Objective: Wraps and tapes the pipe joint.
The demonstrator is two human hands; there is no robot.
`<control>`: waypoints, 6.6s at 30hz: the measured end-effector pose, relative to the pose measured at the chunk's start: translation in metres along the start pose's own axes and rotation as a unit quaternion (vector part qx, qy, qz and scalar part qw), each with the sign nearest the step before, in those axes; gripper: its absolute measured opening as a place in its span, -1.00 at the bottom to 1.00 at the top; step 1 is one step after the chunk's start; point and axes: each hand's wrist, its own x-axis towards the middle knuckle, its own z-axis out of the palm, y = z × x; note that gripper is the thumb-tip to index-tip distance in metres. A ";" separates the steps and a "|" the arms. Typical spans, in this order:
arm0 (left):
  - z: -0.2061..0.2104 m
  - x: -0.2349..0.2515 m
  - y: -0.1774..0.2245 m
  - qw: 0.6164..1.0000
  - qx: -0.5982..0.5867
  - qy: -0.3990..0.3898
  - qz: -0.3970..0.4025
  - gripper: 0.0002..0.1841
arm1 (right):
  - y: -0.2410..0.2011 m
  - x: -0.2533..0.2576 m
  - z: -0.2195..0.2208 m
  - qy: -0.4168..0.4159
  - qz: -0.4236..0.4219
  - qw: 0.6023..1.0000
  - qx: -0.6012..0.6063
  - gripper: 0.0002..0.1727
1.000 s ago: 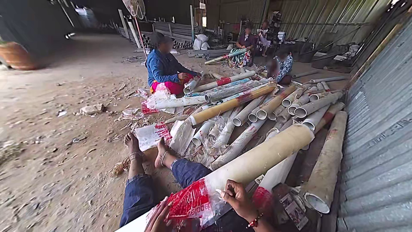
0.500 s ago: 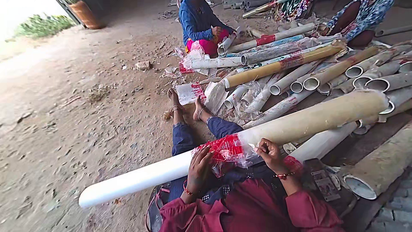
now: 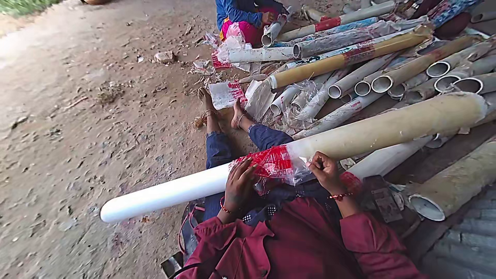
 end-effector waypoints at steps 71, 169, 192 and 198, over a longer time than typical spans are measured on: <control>-0.030 0.010 0.028 0.973 0.202 -0.091 -0.057 -0.78 | 0.007 0.025 0.082 0.012 -0.236 0.815 -0.529 -0.64; 0.036 0.053 0.031 0.988 -0.124 0.061 -0.064 -0.85 | -0.064 0.031 0.088 -0.183 0.174 0.843 -0.475 -0.65; 0.017 0.073 0.035 0.974 -0.107 -0.063 -0.189 -0.72 | -0.050 -0.010 0.053 -0.041 0.004 0.871 -0.490 -0.65; 0.012 0.095 0.038 0.951 -0.022 -0.231 -0.204 -0.41 | 0.004 0.061 0.068 0.034 -0.136 0.824 -0.548 -0.65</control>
